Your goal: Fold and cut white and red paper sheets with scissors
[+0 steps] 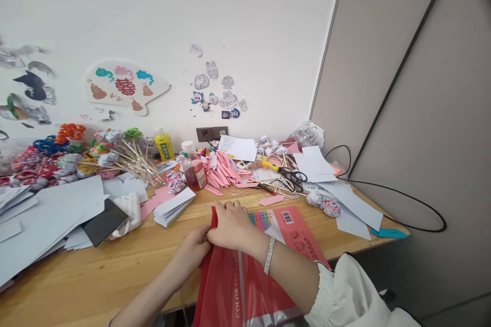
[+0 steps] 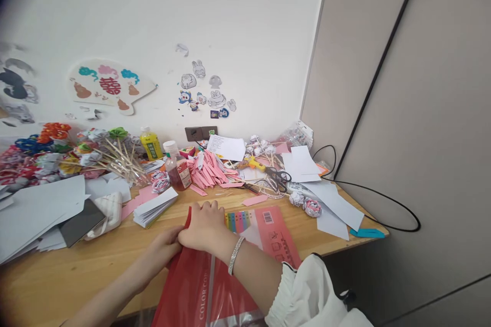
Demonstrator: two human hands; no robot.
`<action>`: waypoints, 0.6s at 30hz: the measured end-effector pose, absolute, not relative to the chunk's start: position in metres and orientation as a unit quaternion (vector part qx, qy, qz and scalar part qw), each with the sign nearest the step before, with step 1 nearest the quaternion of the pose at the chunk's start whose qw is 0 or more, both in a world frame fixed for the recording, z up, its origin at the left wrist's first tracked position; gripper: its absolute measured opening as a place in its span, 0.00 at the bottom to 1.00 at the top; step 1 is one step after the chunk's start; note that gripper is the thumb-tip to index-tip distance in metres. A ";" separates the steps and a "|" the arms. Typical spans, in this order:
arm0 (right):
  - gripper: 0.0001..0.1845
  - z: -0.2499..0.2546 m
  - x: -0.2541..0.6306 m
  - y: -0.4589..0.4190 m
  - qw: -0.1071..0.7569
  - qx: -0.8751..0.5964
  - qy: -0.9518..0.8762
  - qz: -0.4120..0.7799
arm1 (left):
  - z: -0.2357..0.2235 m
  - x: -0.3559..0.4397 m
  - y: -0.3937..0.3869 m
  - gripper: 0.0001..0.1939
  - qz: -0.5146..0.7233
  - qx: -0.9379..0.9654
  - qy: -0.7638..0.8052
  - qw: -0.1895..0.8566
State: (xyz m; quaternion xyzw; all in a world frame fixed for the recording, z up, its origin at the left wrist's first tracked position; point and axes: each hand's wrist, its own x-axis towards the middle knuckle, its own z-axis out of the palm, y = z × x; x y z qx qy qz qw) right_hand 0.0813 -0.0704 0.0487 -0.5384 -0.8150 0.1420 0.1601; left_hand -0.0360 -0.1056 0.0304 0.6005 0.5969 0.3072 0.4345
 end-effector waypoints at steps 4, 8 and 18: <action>0.25 0.048 0.074 -0.068 0.170 -0.533 -0.815 0.150 | 0.036 -0.038 -0.100 0.16 0.299 0.614 0.589 0.432; 0.19 0.051 0.076 -0.084 0.272 -0.495 -0.817 0.118 | 0.045 -0.045 -0.094 0.21 0.242 0.608 0.613 0.442; 0.30 0.070 0.111 -0.100 0.319 -0.304 -0.897 -0.033 | 0.115 -0.063 -0.051 0.25 0.186 0.824 0.514 0.150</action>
